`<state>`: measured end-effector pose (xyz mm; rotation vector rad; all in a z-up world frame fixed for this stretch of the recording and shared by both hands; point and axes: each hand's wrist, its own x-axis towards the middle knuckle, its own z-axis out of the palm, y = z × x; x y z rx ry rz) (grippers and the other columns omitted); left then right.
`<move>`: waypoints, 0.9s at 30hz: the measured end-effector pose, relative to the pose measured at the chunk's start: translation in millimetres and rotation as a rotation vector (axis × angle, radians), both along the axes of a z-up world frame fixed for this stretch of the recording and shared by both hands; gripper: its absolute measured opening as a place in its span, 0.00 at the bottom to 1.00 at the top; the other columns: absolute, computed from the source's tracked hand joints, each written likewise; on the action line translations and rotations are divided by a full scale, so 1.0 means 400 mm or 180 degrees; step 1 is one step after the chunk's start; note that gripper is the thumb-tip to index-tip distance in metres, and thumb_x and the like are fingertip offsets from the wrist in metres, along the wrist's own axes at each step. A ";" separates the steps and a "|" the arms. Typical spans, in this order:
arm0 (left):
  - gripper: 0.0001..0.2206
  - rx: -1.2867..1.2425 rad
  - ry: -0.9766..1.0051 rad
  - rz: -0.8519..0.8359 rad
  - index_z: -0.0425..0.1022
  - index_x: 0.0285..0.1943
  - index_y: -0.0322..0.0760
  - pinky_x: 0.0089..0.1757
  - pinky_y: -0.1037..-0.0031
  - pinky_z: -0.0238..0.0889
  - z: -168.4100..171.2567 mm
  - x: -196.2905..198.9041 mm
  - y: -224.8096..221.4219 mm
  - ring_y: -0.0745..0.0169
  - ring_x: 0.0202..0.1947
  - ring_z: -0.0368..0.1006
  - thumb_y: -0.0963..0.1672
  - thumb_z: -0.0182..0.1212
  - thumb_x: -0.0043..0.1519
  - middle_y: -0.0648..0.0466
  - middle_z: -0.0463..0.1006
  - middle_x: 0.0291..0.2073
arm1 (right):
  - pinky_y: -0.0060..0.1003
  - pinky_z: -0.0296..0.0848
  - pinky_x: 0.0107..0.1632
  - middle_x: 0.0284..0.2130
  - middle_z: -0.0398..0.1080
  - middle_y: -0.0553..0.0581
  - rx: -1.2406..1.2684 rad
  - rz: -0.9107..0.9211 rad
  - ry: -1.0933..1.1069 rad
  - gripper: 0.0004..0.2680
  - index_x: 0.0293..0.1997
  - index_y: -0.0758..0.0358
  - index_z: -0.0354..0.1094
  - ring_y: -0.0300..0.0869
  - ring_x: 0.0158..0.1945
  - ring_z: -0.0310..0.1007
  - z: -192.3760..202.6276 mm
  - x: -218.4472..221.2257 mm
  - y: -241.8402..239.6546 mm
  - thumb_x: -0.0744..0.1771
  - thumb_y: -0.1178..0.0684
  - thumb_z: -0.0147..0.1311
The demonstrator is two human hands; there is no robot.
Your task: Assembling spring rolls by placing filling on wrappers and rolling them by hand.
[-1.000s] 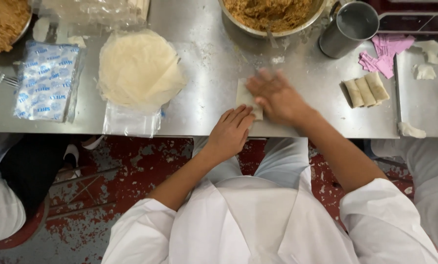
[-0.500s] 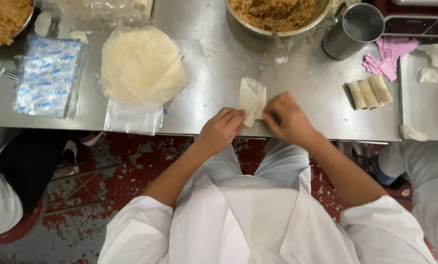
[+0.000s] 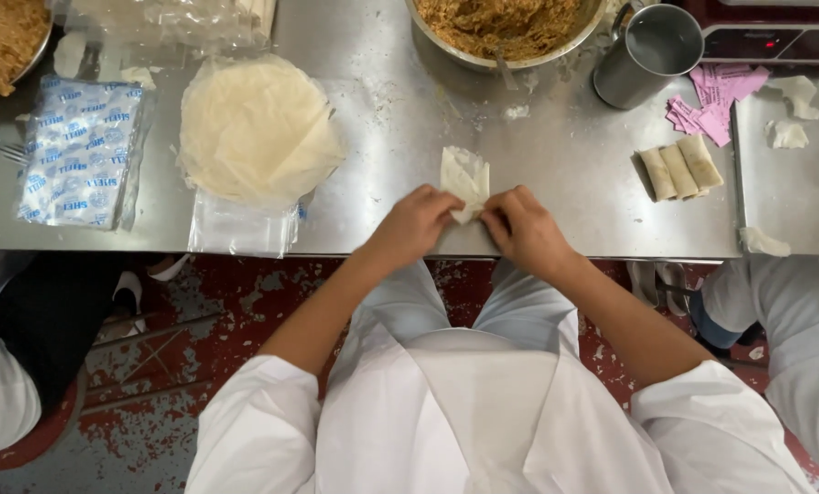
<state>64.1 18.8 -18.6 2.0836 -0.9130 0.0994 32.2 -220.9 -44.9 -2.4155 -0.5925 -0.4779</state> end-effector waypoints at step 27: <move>0.05 0.0420 0.0577 0.0100 0.79 0.44 0.35 0.43 0.60 0.68 0.027 0.181 -0.015 0.46 0.38 0.75 0.42 0.61 0.66 0.48 0.73 0.35 | 0.48 0.75 0.40 0.30 0.71 0.63 0.0042 -0.0295 0.0941 0.03 0.42 0.64 0.77 0.57 0.36 0.76 0.084 0.163 -0.009 0.69 0.56 0.61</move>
